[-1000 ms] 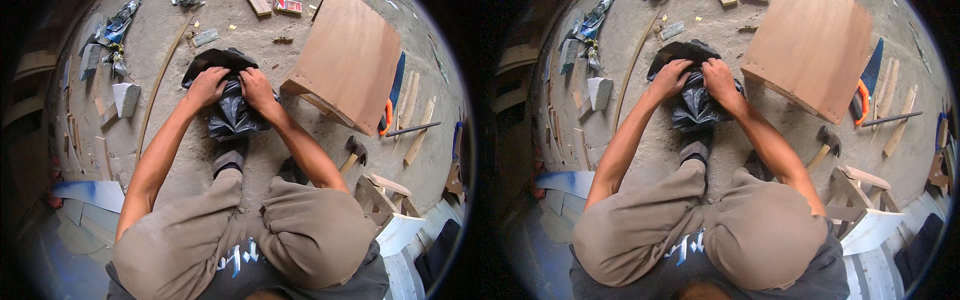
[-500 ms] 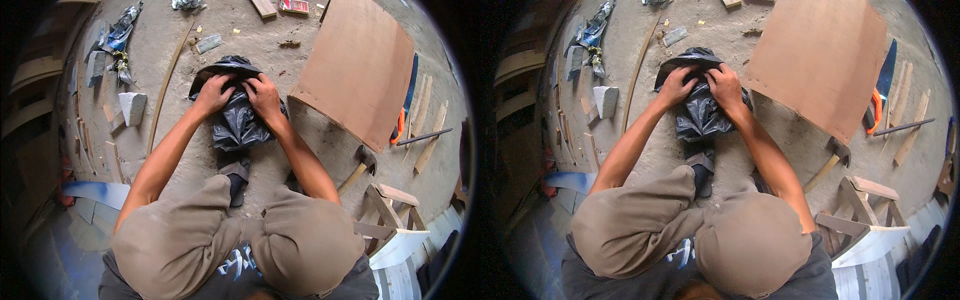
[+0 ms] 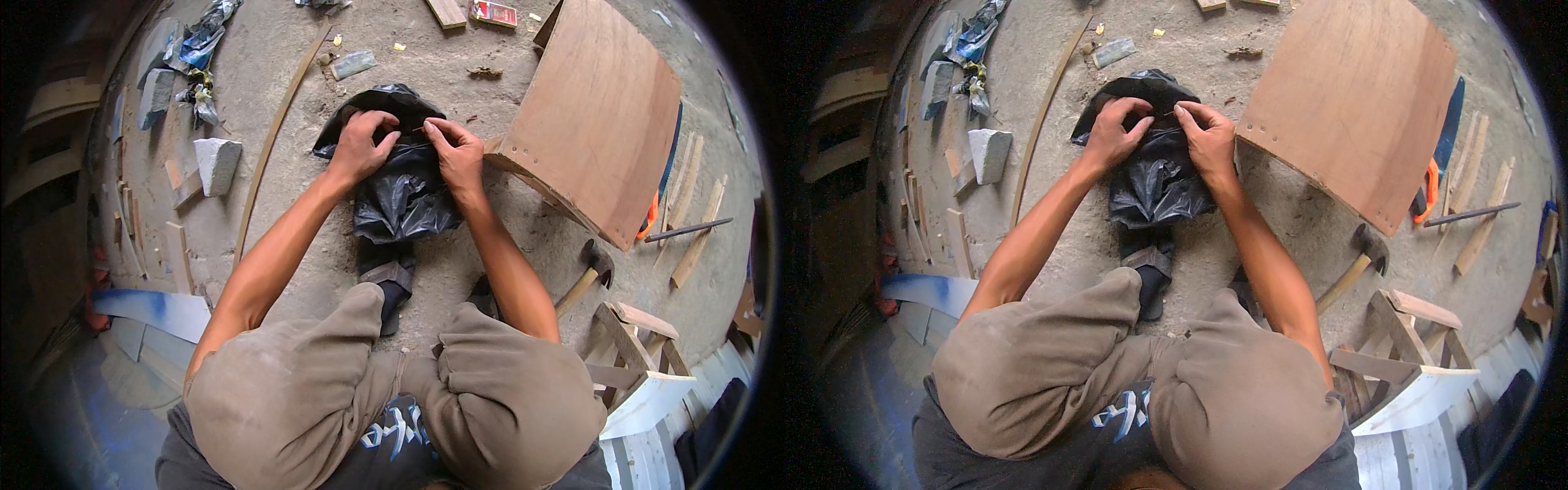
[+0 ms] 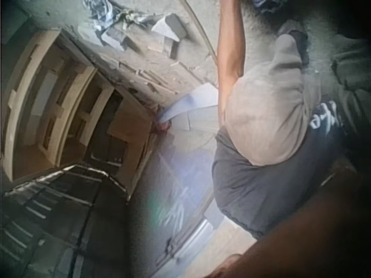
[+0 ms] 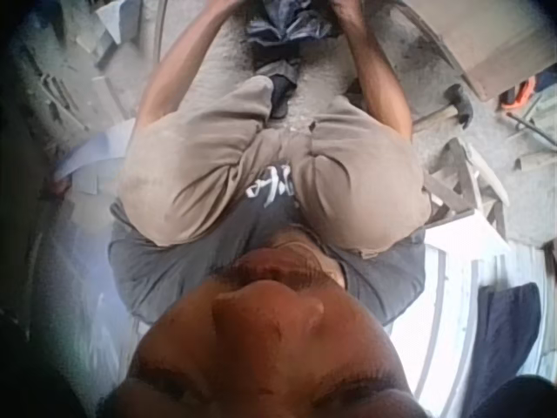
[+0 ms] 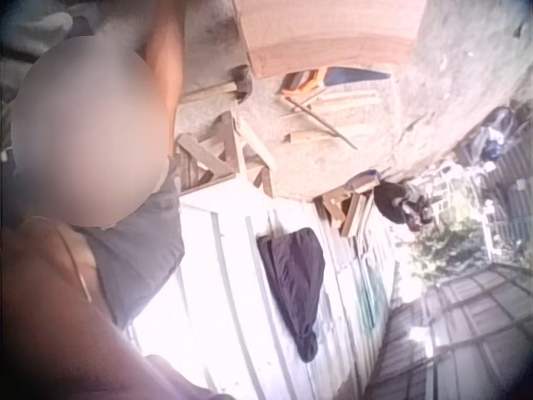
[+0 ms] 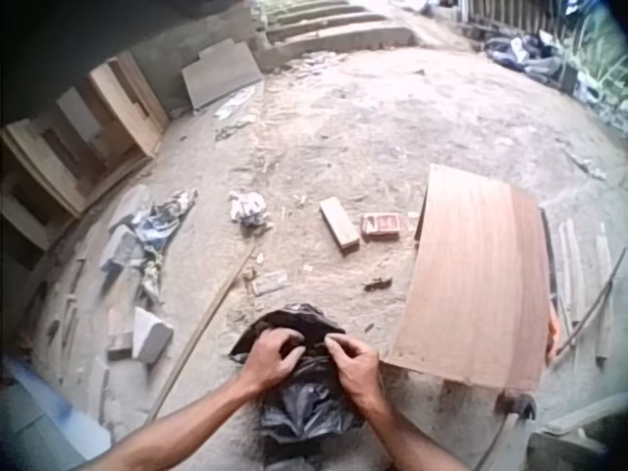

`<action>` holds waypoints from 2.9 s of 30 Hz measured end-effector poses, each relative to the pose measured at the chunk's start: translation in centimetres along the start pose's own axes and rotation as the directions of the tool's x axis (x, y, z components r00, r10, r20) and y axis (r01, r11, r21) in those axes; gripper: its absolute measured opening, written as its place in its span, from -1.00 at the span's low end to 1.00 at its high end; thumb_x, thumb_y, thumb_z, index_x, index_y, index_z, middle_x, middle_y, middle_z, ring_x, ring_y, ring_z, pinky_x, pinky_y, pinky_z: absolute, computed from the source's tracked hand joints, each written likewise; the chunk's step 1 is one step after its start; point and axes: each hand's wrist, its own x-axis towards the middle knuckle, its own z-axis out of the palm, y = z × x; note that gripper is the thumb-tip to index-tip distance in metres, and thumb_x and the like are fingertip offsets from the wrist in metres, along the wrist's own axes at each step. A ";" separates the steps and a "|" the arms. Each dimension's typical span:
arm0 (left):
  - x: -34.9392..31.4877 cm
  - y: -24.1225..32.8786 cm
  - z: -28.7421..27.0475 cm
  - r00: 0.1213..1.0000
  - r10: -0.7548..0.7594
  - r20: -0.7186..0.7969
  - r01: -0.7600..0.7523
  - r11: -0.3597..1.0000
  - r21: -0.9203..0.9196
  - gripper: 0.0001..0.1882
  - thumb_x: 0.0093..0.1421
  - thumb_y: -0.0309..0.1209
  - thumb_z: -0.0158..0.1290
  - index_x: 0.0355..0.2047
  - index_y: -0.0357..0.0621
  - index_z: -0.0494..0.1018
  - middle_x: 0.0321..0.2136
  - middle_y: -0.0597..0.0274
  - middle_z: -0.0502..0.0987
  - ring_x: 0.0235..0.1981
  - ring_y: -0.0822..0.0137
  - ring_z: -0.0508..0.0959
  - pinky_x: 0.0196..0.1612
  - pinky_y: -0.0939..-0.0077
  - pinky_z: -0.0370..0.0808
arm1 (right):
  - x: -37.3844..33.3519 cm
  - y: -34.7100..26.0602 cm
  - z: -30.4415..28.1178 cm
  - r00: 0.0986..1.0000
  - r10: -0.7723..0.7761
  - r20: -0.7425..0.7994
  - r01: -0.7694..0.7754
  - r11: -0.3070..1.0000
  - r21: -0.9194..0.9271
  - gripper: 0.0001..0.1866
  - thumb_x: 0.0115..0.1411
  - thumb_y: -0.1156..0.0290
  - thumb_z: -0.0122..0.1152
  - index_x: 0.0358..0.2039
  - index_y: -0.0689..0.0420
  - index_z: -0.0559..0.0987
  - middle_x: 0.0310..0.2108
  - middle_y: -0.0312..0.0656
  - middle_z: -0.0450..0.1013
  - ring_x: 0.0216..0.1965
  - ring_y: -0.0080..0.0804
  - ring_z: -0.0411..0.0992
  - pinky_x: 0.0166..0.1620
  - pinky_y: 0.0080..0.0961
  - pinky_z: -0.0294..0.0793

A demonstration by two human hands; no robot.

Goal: The person assembles a small wooden structure by fitting pieces together and securing them with nails. They use a hammer to drive nails into the wood and a metal ruler to measure and align the components.

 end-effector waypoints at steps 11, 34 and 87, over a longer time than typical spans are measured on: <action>-2.0 3.2 -0.9 0.993 0.048 -0.109 -0.074 0.966 -0.248 -0.82 0.15 -0.41 0.26 -0.23 -0.15 0.63 -0.28 0.18 0.63 -0.14 0.31 0.56 -0.05 0.43 0.48 | -3.2 -2.8 0.6 0.992 0.106 0.069 -0.121 0.955 0.269 -0.78 0.34 0.39 0.20 -0.15 0.28 0.64 -0.30 -0.21 0.62 -0.28 -0.60 0.53 -0.14 -0.63 0.51; -2.4 12.8 11.0 0.893 0.063 0.446 0.325 0.597 -0.734 -0.83 0.29 -0.44 0.13 -0.21 -0.33 0.55 -0.44 0.27 0.61 -0.46 0.51 0.52 -0.34 0.59 0.50 | -18.2 -5.3 -17.7 0.796 -0.247 -0.552 -0.212 0.741 -0.637 -0.72 0.29 0.38 0.22 -0.04 0.24 0.58 -0.18 -0.14 0.59 -0.17 -0.50 0.53 -0.09 -0.53 0.49; -5.8 20.2 0.0 0.568 0.417 0.710 -0.223 0.908 -0.356 -0.89 0.15 -0.50 0.19 -0.31 -0.24 0.53 -0.35 0.11 0.56 -0.28 0.18 0.59 -0.17 0.37 0.51 | -16.0 -2.8 -19.9 0.813 -0.149 -0.563 -0.002 0.966 -0.259 -0.76 0.22 0.39 0.33 -0.22 0.32 0.62 -0.35 -0.12 0.62 -0.31 -0.46 0.57 -0.19 -0.52 0.52</action>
